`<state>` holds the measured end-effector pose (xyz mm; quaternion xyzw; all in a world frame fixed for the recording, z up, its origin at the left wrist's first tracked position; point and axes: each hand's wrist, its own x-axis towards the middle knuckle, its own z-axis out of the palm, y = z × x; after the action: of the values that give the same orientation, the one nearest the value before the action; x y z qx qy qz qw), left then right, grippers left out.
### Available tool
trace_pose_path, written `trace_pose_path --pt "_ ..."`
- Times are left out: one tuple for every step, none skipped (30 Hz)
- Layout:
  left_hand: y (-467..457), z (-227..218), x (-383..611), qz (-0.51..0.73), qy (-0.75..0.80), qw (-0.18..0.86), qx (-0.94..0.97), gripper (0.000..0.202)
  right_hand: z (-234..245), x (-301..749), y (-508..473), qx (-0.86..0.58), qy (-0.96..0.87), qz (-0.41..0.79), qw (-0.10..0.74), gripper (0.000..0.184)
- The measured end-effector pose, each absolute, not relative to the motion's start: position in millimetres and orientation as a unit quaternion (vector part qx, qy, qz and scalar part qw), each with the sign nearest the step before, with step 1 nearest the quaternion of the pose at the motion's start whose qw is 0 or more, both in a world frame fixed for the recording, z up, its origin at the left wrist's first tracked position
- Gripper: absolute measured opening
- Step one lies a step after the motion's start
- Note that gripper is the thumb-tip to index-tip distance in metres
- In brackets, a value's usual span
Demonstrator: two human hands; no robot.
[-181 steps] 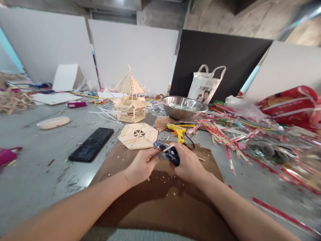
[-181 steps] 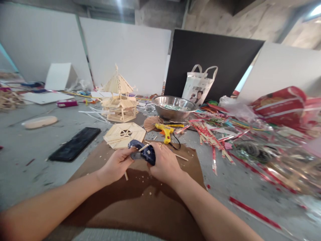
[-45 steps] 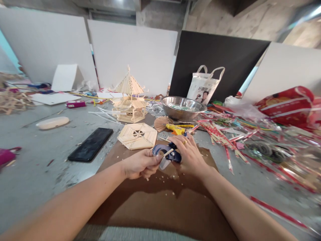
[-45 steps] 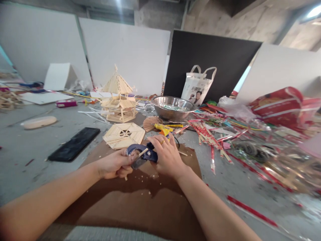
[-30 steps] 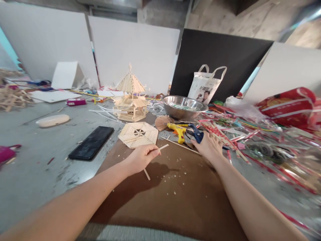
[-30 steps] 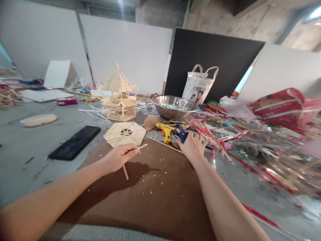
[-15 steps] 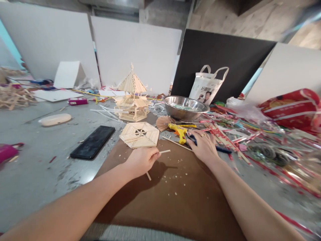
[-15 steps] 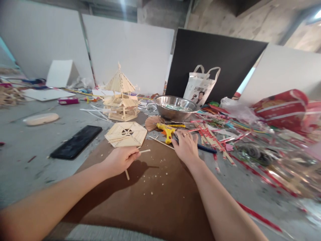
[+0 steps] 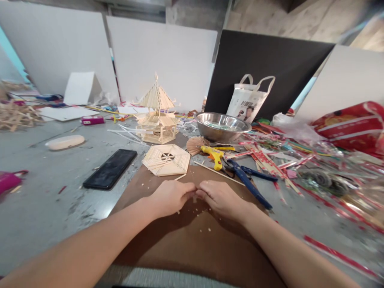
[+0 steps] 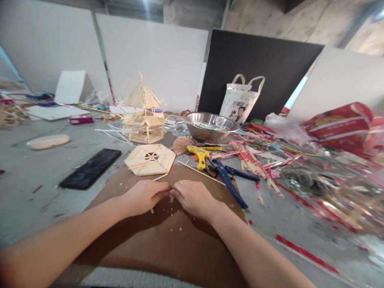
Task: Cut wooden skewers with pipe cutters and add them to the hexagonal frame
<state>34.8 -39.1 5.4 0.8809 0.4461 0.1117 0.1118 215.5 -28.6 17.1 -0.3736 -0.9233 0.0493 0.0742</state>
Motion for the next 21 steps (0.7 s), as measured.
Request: trace_pose_path --pt "-38.5 5.4 33.8 0.114 0.435 0.132 0.884 0.027 18.9 216.3 -29.3 -0.367 -0.924 0.084 0.073 0.031" --pt "-37.7 5.5 32.8 0.118 0.422 0.158 0.885 0.027 20.5 216.7 -30.1 -0.359 -0.922 0.122 0.075 0.031" --pt "-36.8 5.6 32.0 0.122 0.409 0.189 0.884 0.027 21.9 216.8 -30.9 -0.352 -0.919 0.161 0.078 0.031" --pt "-35.9 5.8 31.5 0.127 0.394 0.222 0.883 0.027 23.0 216.8 -31.6 -0.345 -0.914 0.198 0.082 0.031" --pt "-35.0 6.3 31.3 0.133 0.379 0.256 0.879 0.027 23.7 216.7 -32.2 -0.339 -0.907 0.233 0.086 0.031" --pt "-34.3 7.0 31.3 0.137 0.364 0.286 0.875 0.028 24.2 216.7 -32.5 -0.334 -0.9 0.265 0.09 0.032" --pt "-33.8 7.9 31.6 0.141 0.351 0.313 0.871 0.028 24.4 216.8 -32.6 -0.33 -0.892 0.295 0.094 0.032" --pt "-33.5 8.9 32.0 0.145 0.341 0.334 0.867 0.029 24.3 217.1 -32.6 -0.328 -0.883 0.321 0.099 0.032" --pt "-33.3 9.9 32.3 0.147 0.334 0.351 0.862 0.029 24.2 217.5 -32.4 -0.326 -0.874 0.345 0.102 0.033" --pt "-33.3 10.8 32.7 0.149 0.329 0.365 0.858 0.029 23.8 218.0 -32.1 -0.324 -0.865 0.37 0.104 0.033" --pt "-33.2 11.5 32.9 0.151 0.325 0.377 0.854 0.028 23.5 218.5 -31.7 -0.322 -0.854 0.394 0.105 0.034" --pt "-33.2 11.9 33.0 0.153 0.322 0.386 0.851 0.028 23.1 219.0 -31.4 -0.322 -0.843 0.417 0.107 0.034" --pt "-33.1 11.9 32.9 0.154 0.321 0.394 0.848 0.028 22.7 219.4 -31.0 -0.321 -0.833 0.438 0.108 0.035" --pt "-33.0 11.7 32.8 0.155 0.32 0.399 0.845 0.028 22.3 219.6 -30.7 -0.32 -0.824 0.454 0.11 0.035" --pt "-32.9 11.3 32.6 0.156 0.319 0.403 0.843 0.028 22.0 219.8 -30.3 -0.319 -0.817 0.467 0.113 0.035" --pt "-32.8 10.9 32.4 0.158 0.319 0.407 0.841 0.028 21.6 219.9 -30.0 -0.318 -0.811 0.477 0.116 0.035" --pt "-32.8 10.6 32.3 0.161 0.319 0.412 0.838 0.027 21.3 219.9 -29.7 -0.317 -0.806 0.486 0.117 0.035" --pt "-32.9 10.8 32.3 0.165 0.318 0.419 0.834 0.026 20.9 219.9 -29.4 -0.316 -0.799 0.498 0.117 0.035" --pt "-33.2 11.3 32.4 0.17 0.317 0.426 0.83 0.025 20.5 219.9 -29.2 -0.316 -0.791 0.511 0.117 0.035" --pt "-33.6 12.3 32.6 0.175 0.315 0.435 0.825 0.024 20.1 219.9 -29.1 -0.318 -0.781 0.525 0.116 0.035" --pt "-34.2 13.6 32.8 0.18 0.312 0.444 0.82 0.024 19.6 220.0 -29.1 -0.32 -0.77 0.539 0.117 0.035"
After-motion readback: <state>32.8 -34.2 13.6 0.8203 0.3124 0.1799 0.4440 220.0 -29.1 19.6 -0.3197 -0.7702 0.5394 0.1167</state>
